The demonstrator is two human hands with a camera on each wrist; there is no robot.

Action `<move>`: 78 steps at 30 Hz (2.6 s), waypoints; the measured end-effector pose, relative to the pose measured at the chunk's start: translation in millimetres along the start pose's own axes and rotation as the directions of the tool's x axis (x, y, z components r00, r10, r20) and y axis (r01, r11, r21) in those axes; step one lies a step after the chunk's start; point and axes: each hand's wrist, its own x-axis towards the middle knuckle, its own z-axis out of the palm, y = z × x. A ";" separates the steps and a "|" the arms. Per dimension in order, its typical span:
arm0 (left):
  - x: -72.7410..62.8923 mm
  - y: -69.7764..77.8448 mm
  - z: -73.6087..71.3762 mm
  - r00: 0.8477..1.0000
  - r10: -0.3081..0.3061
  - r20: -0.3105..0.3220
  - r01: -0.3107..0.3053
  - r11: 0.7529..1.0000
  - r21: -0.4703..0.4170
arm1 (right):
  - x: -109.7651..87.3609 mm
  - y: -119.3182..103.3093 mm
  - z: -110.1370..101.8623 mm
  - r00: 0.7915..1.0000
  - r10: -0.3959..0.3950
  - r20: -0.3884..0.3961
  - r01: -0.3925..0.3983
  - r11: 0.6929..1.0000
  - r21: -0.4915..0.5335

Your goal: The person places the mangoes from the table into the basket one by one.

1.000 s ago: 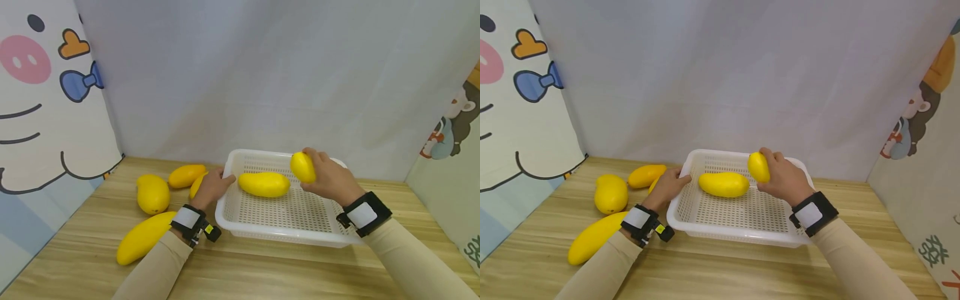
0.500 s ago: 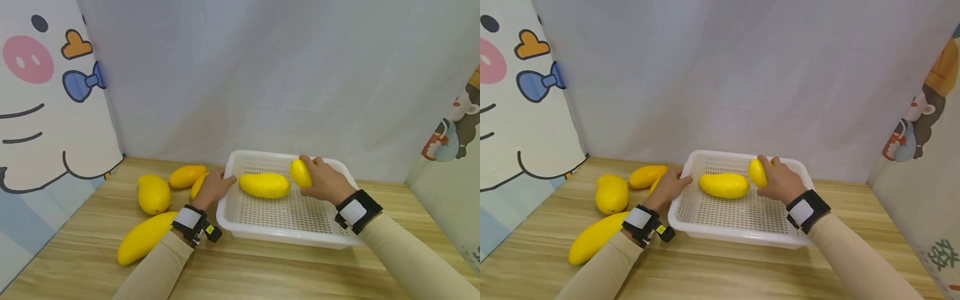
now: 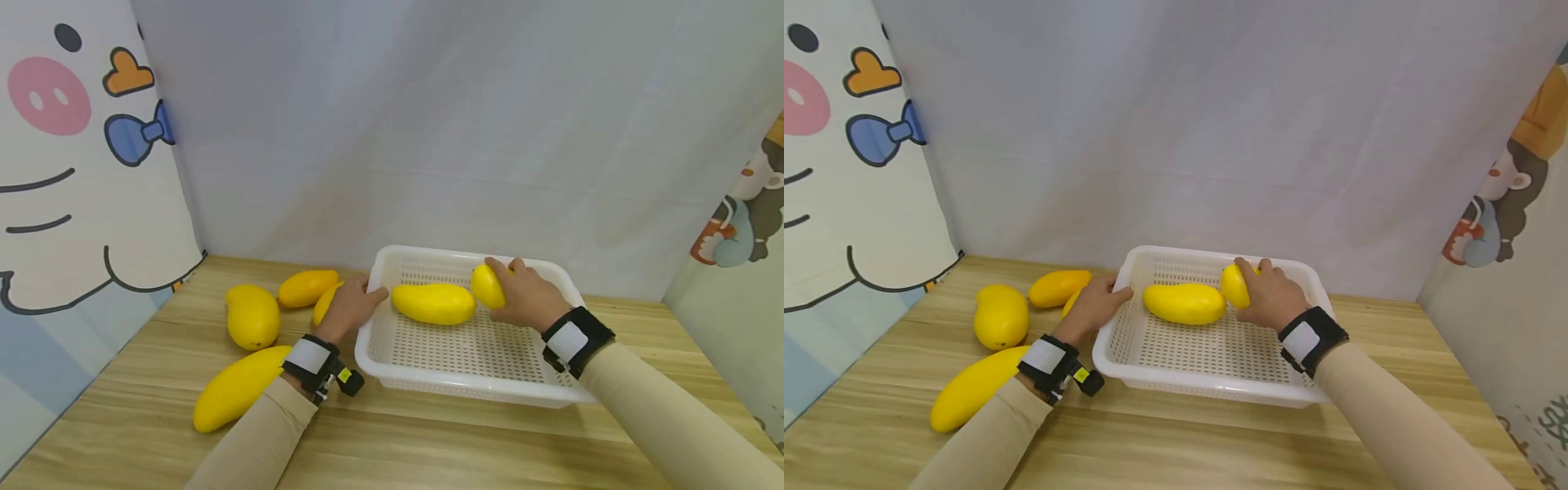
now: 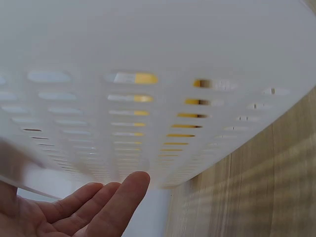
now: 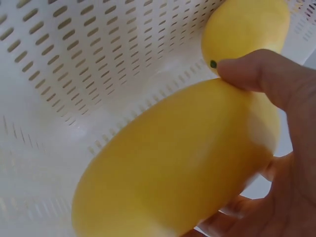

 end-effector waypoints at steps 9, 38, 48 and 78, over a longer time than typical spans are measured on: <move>-3.2 1.2 -2.2 1.000 0.003 0.012 -0.003 1.000 -0.004 | -3.3 -2.9 0.0 0.999 0.036 0.009 -0.036 0.999 -0.028; -14.1 1.5 -7.6 0.999 0.017 0.032 -0.016 0.999 -0.039 | -17.5 -15.8 -0.9 0.966 0.178 0.187 -0.175 0.984 -0.033; -13.1 0.8 -8.0 0.999 -0.005 0.048 0.006 1.000 -0.023 | -17.3 -16.0 1.3 0.952 0.198 0.231 -0.198 0.980 -0.025; -11.2 -0.4 -6.9 0.999 0.014 0.041 -0.013 0.999 -0.034 | -15.3 -12.3 5.9 0.944 0.192 0.270 -0.182 0.981 -0.063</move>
